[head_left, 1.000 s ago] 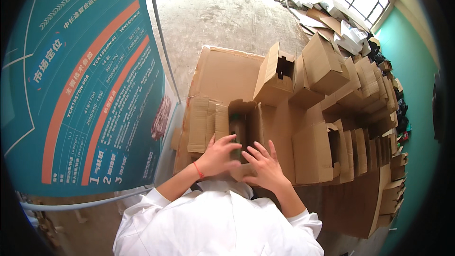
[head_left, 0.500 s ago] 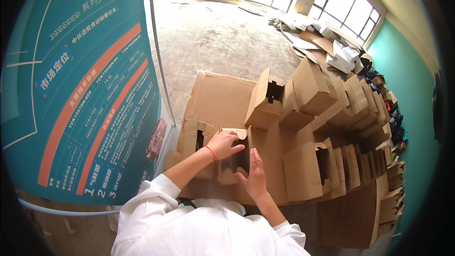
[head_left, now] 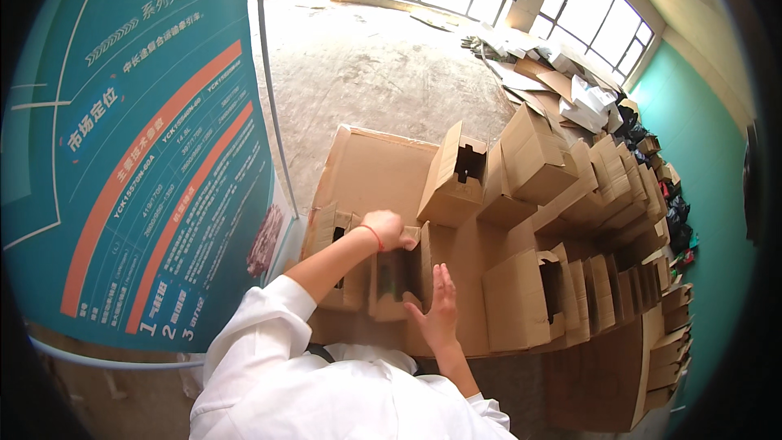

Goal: The person places plastic bottles one by one into several cardboard boxes arranged on a table.

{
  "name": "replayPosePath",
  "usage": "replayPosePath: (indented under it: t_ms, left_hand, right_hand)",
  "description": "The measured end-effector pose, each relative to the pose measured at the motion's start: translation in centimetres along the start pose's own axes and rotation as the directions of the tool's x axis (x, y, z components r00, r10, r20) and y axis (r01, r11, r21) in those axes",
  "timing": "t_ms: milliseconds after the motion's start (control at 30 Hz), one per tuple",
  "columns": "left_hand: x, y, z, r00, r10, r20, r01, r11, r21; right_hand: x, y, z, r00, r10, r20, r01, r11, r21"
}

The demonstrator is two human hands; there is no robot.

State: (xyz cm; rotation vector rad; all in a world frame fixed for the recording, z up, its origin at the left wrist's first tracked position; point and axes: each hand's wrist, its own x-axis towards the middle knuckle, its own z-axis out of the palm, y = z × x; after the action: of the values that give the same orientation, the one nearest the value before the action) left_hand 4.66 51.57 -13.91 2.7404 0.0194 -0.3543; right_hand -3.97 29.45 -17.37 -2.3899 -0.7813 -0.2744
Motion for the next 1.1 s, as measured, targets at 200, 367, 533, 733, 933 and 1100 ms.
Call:
replayPosePath:
  t_ms: [200, 367, 533, 733, 933, 1100]
  left_hand:
    - [-0.2, -1.4, 3.9, 0.933, 0.057, -0.356, -0.203, 0.899, -0.389]
    - [0.4, 1.2, 5.8, 0.961, 0.084, -0.265, -0.153, 0.955, -0.254]
    - [0.3, 2.4, 8.4, 0.981, 0.109, -0.159, -0.104, 0.994, 0.037]
    - [-0.2, 2.4, 6.2, 0.988, 0.111, -0.106, -0.101, 0.990, 0.100]
    - [-0.4, 2.2, 7.1, 0.971, 0.151, -0.186, -0.144, 0.988, 0.049]
    - [-0.2, 1.6, 8.1, 0.962, 0.145, -0.233, -0.136, 0.989, 0.052]
  right_hand:
    - [-0.5, -1.9, 1.7, 0.951, -0.218, 0.221, 0.219, 0.976, 0.021]
    - [-1.0, -0.3, 3.1, 0.963, -0.180, 0.199, 0.165, 0.982, 0.091]
    - [-0.8, -0.1, 2.6, 0.988, -0.117, 0.100, 0.084, 0.955, 0.285]
    - [-2.1, 1.9, 4.3, 0.962, 0.133, 0.239, -0.266, 0.659, 0.704]
    - [-2.2, 1.4, 1.7, 0.950, 0.088, 0.300, -0.229, 0.850, 0.474]
    - [0.5, 5.4, -8.6, 0.906, 0.114, -0.407, -0.280, 0.883, -0.376]
